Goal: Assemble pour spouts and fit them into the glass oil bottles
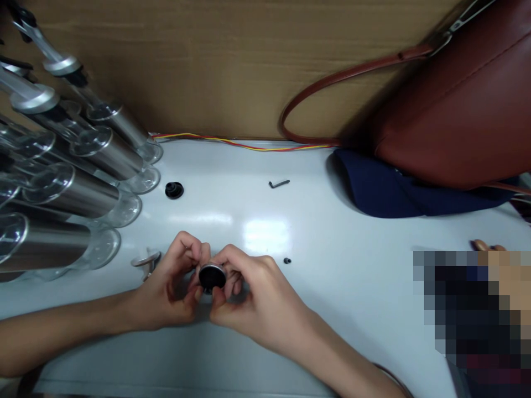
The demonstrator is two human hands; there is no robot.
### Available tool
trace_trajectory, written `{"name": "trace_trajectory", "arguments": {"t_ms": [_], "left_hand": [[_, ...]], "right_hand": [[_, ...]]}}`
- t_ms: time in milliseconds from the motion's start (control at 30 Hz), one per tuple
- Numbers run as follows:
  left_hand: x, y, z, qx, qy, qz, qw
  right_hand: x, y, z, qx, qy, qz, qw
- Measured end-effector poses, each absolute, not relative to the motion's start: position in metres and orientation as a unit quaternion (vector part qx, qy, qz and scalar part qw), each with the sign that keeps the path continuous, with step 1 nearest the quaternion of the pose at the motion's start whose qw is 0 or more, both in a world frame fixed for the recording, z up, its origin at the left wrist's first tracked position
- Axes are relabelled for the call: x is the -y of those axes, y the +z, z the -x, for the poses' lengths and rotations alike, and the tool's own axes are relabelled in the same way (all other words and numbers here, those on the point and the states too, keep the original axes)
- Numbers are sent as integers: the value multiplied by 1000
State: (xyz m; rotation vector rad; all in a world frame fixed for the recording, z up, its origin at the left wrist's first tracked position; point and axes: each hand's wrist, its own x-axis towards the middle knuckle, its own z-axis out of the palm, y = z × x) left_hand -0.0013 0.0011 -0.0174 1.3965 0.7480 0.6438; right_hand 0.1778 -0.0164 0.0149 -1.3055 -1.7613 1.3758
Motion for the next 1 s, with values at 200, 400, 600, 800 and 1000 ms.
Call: {"name": "trace_trajectory", "arguments": {"t_ms": [200, 400, 600, 800, 1000], "left_hand": [[-1, -19, 3, -337, 286, -602, 665], [0, -18, 2, -329, 288, -590, 679], [-4, -15, -1, -333, 359, -564, 665], [-11, -13, -4, -338, 359, -559, 667], [-11, -15, -5, -371, 368, -509, 684]], "right_hand": [[17, 14, -179, 659, 513, 482, 264], [18, 13, -179, 661, 520, 478, 253], [18, 11, -184, 656, 470, 495, 322], [15, 11, -187, 669, 414, 521, 332], [10, 13, -193, 754, 308, 482, 322]]}}
